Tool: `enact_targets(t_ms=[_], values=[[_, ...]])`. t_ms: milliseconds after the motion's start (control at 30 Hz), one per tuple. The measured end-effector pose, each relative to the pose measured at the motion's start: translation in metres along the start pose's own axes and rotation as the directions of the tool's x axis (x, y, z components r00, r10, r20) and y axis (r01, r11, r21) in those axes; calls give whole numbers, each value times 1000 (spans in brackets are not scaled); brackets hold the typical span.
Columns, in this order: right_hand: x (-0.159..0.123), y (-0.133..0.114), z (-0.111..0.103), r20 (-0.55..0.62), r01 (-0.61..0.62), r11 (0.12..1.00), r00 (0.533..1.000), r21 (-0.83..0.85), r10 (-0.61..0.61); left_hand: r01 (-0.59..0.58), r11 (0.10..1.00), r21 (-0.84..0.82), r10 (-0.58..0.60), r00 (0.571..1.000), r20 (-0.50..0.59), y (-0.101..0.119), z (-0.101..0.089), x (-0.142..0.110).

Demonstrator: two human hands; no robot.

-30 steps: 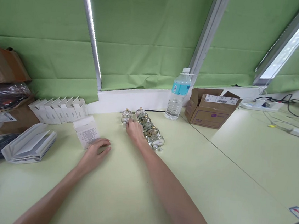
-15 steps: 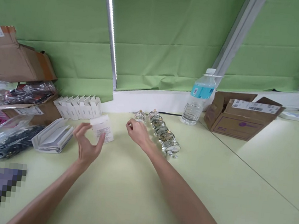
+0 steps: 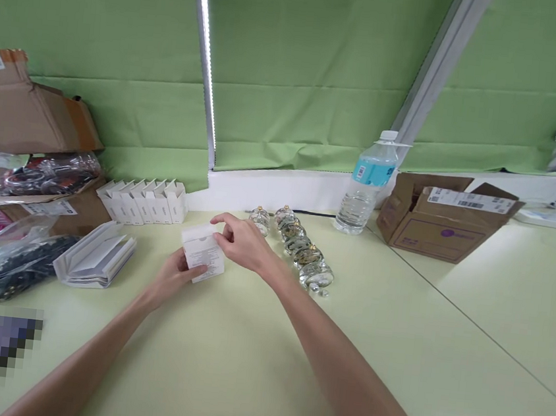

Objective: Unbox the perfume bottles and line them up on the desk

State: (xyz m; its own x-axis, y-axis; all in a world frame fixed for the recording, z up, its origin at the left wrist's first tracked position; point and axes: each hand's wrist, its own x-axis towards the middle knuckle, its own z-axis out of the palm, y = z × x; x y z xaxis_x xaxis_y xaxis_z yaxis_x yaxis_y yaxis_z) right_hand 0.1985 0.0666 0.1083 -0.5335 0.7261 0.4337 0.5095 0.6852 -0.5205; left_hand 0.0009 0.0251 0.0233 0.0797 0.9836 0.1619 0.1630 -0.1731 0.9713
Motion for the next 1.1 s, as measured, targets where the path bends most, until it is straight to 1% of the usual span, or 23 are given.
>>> enact_targets(t_ms=[67,133,200,367,533,633,733,800,867,933,967,1000,1067,1100], values=[[-1,-3,-8,61,14,999,998,-34,-12,12,1000,-14,-11,999,53,4,4,-2],[-2,-3,-13,118,3,997,993,-78,6,23,999,-31,-20,996,89,6,6,-3],[-2,-2,-16,140,-11,993,990,-119,28,22,998,-60,-16,994,106,4,7,-3],[-1,2,-14,89,-16,989,996,-149,30,-54,994,-99,54,999,-3,-9,7,1],[-2,1,-15,88,1,990,996,-144,12,-78,994,-74,79,997,22,-15,9,2],[-3,-5,-23,12,10,996,1000,-91,-9,-79,996,-36,81,996,44,-15,9,2],[-4,-16,-33,-121,22,999,992,-27,-25,-82,997,-1,82,996,36,-14,9,1],[-6,-24,-40,-243,41,999,969,16,-36,-87,996,17,87,996,20,-14,10,0],[-8,-33,-47,-373,65,996,927,66,-36,-90,995,35,90,996,7,-13,11,-1],[-11,-40,-54,-449,79,990,893,118,-18,-87,994,65,88,996,-14,-13,13,-2],[-12,-43,-59,-451,79,987,892,141,-7,-79,992,94,82,996,-32,-13,13,-3],[-14,-45,-63,-432,73,984,902,160,3,-66,989,132,74,996,-57,-12,14,-4],[-17,-46,-72,-355,44,982,934,185,26,-51,973,227,83,988,-133,-12,15,-5],[-18,-45,-76,-309,23,981,950,193,39,-59,961,271,108,980,-169,-11,15,-6]])
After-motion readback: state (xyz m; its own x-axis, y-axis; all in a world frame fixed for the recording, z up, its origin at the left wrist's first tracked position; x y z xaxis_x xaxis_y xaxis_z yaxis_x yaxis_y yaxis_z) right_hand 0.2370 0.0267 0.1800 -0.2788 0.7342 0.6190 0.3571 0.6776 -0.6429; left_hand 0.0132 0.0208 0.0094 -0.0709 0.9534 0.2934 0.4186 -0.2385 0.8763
